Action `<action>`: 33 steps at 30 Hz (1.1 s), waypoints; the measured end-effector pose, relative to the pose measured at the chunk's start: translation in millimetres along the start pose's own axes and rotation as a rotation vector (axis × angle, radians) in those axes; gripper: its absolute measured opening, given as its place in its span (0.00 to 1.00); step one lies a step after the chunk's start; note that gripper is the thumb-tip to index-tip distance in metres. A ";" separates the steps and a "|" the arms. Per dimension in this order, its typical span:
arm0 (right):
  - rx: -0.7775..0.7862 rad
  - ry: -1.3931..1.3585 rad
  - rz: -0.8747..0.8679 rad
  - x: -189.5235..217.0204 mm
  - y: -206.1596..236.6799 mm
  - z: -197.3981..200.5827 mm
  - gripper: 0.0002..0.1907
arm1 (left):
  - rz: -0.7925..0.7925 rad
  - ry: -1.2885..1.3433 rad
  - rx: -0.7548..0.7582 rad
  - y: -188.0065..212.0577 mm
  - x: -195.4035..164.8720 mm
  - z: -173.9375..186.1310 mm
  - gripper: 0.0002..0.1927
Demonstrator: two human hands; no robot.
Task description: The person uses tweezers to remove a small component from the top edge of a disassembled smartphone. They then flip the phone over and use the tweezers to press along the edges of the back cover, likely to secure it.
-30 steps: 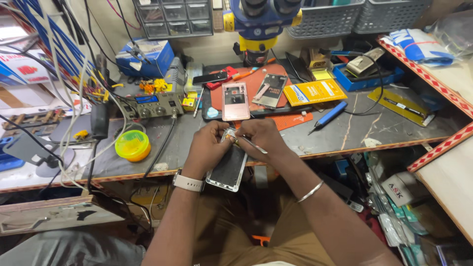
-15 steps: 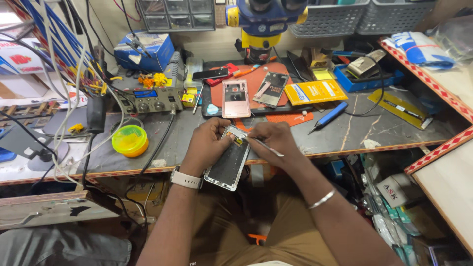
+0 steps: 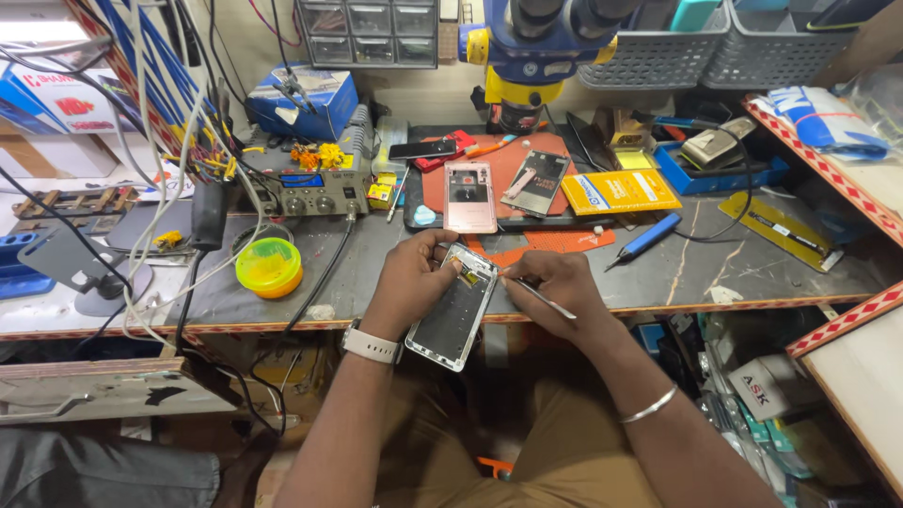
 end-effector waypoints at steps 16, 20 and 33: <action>-0.143 -0.465 -0.271 -30.1 -2.1 4.7 0.15 | 0.134 0.515 -0.257 4.2 14.0 8.8 0.24; -0.111 -0.254 -0.188 -14.2 -3.7 4.7 0.15 | 0.063 0.468 -0.220 4.2 12.6 8.2 0.23; -0.025 -0.089 -0.073 -25.5 -6.0 0.4 0.16 | 0.056 0.347 -0.108 -9.5 31.6 2.2 0.26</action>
Point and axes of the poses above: each hand's wrist, its own y-axis away from the middle knuckle, its own z-axis out of the back of the hand, x = y × z, the point moved 4 cm from there along -y, towards the middle knuckle, and after that the axes turned 13 degrees about -y, right-handed, at the moved point
